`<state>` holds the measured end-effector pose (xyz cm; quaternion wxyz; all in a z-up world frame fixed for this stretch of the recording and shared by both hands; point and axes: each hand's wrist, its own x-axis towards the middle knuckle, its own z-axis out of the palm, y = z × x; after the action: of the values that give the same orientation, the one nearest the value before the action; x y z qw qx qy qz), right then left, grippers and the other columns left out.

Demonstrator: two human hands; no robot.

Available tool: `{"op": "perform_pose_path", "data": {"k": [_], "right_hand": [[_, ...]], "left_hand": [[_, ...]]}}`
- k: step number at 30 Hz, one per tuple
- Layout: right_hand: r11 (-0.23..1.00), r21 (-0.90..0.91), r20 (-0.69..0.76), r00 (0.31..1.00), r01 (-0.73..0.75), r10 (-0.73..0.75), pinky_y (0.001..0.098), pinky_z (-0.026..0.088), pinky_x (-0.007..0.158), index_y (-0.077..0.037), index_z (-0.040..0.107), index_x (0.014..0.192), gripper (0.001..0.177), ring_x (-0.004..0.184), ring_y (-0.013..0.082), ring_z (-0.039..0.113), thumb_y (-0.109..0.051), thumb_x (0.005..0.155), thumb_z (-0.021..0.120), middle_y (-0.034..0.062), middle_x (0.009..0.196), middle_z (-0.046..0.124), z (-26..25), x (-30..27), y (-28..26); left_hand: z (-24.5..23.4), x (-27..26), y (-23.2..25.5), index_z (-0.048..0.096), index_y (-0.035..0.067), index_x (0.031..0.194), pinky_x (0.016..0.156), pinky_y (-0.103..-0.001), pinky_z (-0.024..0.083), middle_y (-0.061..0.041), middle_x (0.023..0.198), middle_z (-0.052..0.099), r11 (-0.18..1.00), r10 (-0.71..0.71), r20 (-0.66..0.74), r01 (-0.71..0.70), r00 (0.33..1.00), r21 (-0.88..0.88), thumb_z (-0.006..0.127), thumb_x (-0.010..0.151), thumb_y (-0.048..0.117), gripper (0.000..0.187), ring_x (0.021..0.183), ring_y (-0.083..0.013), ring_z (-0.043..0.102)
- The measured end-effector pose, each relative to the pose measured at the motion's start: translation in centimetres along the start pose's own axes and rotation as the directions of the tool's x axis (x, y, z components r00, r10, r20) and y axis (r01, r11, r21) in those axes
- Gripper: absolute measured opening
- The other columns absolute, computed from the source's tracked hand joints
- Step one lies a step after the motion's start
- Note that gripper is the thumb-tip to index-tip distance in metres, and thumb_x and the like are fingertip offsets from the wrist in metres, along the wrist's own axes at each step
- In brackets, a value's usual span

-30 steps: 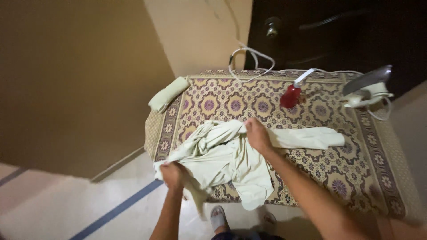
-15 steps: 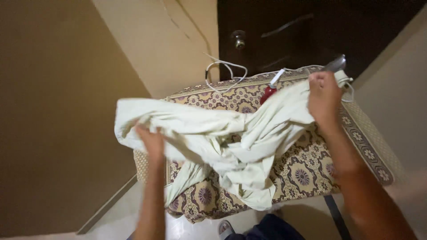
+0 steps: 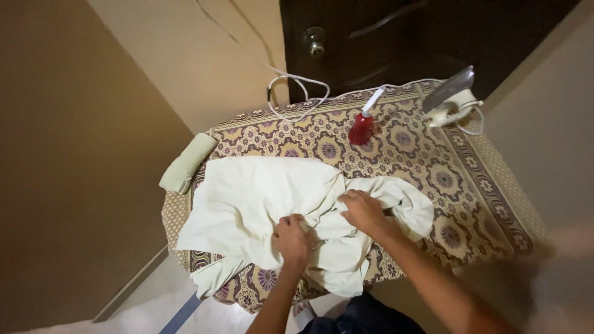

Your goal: The person sprays a cloth item on an ironing board, folds it into a rectangle, and then begins smoothing and folding a second larger piece of white fabric.

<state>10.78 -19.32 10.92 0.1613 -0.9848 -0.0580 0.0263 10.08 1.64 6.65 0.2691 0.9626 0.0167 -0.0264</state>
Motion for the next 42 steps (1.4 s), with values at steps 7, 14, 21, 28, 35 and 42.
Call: {"op": "perform_pose_path", "data": {"k": [7,14,21,28,35,42], "right_hand": [[0.888,0.341,0.103,0.951,-0.309,0.292,0.0338,0.060,0.083,-0.019,0.072,0.117,0.022,0.091,0.0167,0.070,-0.025,0.100,0.059,0.0015,0.109,0.074,-1.2,3.1,1.7],[-0.061,0.977,0.214,0.931,-0.205,0.295,0.0373,0.062,0.077,-0.003,0.063,0.121,0.036,0.083,0.0205,0.074,-0.030,0.102,0.049,0.0130,0.103,0.072,-15.0,4.7,1.4],[0.214,0.942,0.252,0.966,-0.259,0.062,0.0334,0.059,0.093,-0.003,0.062,0.113,0.039,0.099,0.0226,0.070,-0.016,0.081,0.080,0.0126,0.102,0.071,-15.1,5.7,-1.6],[0.341,0.906,0.278,0.960,-0.250,-0.034,0.0324,0.057,0.093,-0.009,0.063,0.114,0.047,0.107,0.0170,0.068,-0.018,0.073,0.084,0.0039,0.117,0.071,-17.3,4.9,-3.5],[0.786,0.603,0.065,0.990,-0.138,0.123,0.0313,0.054,0.097,-0.009,0.064,0.116,0.029,0.113,0.0188,0.067,-0.014,0.089,0.073,0.0095,0.119,0.071,-17.6,4.0,-3.0],[0.994,-0.111,-0.451,0.890,0.016,-0.065,0.0391,0.051,0.098,-0.008,0.066,0.112,0.037,0.115,0.0335,0.059,-0.008,0.076,0.075,0.0171,0.128,0.056,-10.5,3.2,-2.8]], "left_hand": [[-1.2,3.6,-5.4,0.065,0.012,0.123,0.090,-0.049,0.049,-0.009,0.109,0.067,0.990,0.051,-0.061,-0.042,0.997,0.136,0.064,0.090,0.014,0.033,0.095,-0.0232,0.065],[-12.2,6.3,-5.4,0.065,0.007,0.111,0.074,-0.039,0.059,-0.014,0.104,0.070,0.839,-0.289,-0.034,0.236,0.957,-0.491,0.065,0.093,0.015,0.020,0.080,-0.0206,0.068],[-10.0,5.3,2.6,0.072,0.015,0.108,0.097,-0.040,0.050,-0.011,0.111,0.068,0.900,0.424,0.253,-0.435,0.869,-0.014,0.078,0.067,0.008,0.042,0.104,-0.0269,0.062],[-6.0,7.9,5.0,0.058,0.012,0.134,0.098,-0.045,0.044,-0.008,0.125,0.065,0.577,0.636,0.301,-0.697,0.711,0.425,0.066,0.091,0.020,0.044,0.111,-0.0237,0.065],[-10.7,8.3,8.6,0.068,0.012,0.131,0.100,-0.043,0.038,-0.004,0.128,0.071,0.344,0.104,0.614,-0.607,0.783,0.716,0.063,0.098,0.027,0.037,0.116,-0.0194,0.064],[-10.7,9.0,5.6,0.072,0.009,0.117,0.090,-0.045,0.042,-0.006,0.104,0.072,0.488,0.542,0.320,-0.600,0.778,0.634,0.068,0.090,0.018,0.028,0.097,-0.0210,0.066]]}}
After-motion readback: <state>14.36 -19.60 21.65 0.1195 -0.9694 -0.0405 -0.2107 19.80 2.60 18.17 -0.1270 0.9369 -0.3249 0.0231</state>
